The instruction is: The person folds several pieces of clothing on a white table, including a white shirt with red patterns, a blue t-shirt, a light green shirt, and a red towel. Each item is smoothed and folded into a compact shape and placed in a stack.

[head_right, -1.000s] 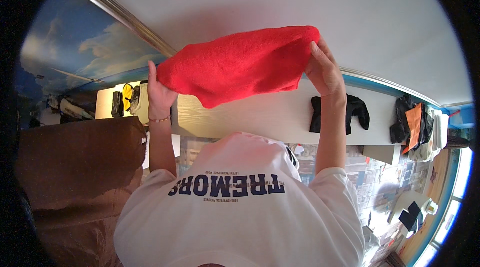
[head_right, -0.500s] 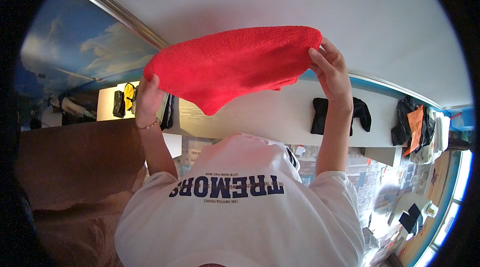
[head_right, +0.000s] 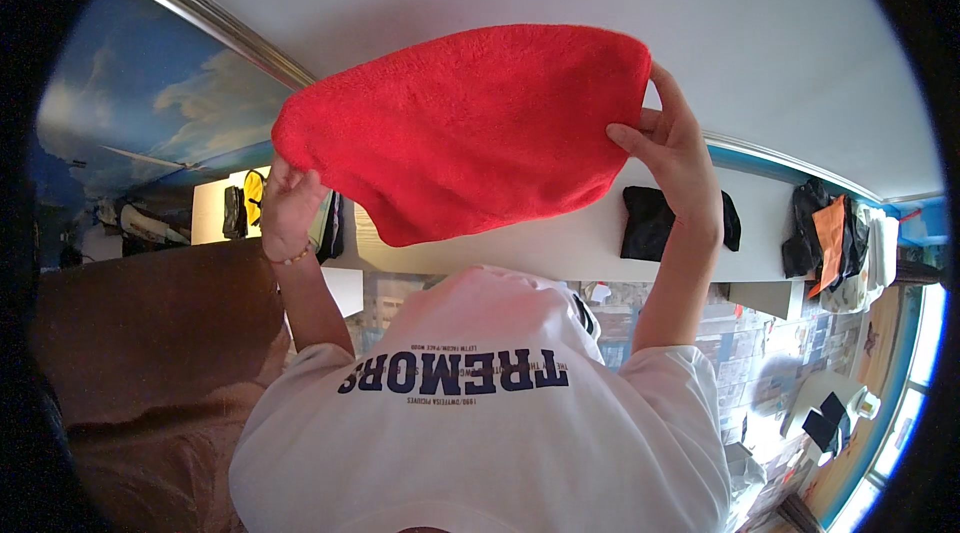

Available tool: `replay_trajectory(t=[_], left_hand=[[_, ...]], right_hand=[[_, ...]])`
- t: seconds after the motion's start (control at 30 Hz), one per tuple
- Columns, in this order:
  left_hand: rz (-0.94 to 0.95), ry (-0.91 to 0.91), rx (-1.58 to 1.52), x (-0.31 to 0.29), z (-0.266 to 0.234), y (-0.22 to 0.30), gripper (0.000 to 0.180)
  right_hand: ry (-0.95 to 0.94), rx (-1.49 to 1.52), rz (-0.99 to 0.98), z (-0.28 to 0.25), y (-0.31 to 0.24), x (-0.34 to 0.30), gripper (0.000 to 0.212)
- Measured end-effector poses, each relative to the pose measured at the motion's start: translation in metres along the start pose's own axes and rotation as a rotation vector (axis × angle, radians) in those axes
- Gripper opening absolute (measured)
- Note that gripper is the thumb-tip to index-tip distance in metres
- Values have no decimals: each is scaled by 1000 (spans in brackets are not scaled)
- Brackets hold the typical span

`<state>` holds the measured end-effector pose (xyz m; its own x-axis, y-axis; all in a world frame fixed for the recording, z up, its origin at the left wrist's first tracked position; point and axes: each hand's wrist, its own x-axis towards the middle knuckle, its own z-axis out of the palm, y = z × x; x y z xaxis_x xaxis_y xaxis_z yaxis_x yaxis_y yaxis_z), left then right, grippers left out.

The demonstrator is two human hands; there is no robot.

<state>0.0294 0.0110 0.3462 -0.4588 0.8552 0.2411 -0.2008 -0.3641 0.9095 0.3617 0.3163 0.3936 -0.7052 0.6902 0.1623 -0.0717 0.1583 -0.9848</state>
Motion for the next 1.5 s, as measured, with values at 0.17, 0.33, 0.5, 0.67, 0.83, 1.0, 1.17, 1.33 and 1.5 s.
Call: replay_trajectory(t=[0.17, 0.33, 0.5, 0.67, 0.83, 1.0, 1.17, 1.33, 1.5], left_hand=[[-88, 83, 61, 4, 1, 1, 54], [-99, 195, 515, 4, 16, 15, 56], [-63, 313, 533, -2, 26, 25, 50], [139, 368, 412, -23, 56, 58, 40], [429, -375, 149, -39, 15, 107, 25], [286, -1024, -169, -18, -11, 113, 22], [308, -48, 455, -14, 3, 46, 31], [-143, 166, 463, 53, -21, -60, 28], [-216, 119, 489, 77, -72, -209, 28]], right_hand=[[128, -129, -10, -7, 1, -2, 53], [197, 44, -125, -9, 1, -10, 42], [145, 324, -179, -20, 12, -21, 32], [81, 386, -278, -42, -4, -57, 34], [-156, 331, -603, -123, 11, -105, 34], [-590, 475, -531, -154, -12, -117, 15], [93, -38, -448, -70, -13, -76, 17], [156, 54, 108, -47, 91, 8, 11], [19, -315, 142, -39, 231, 54, 15]])
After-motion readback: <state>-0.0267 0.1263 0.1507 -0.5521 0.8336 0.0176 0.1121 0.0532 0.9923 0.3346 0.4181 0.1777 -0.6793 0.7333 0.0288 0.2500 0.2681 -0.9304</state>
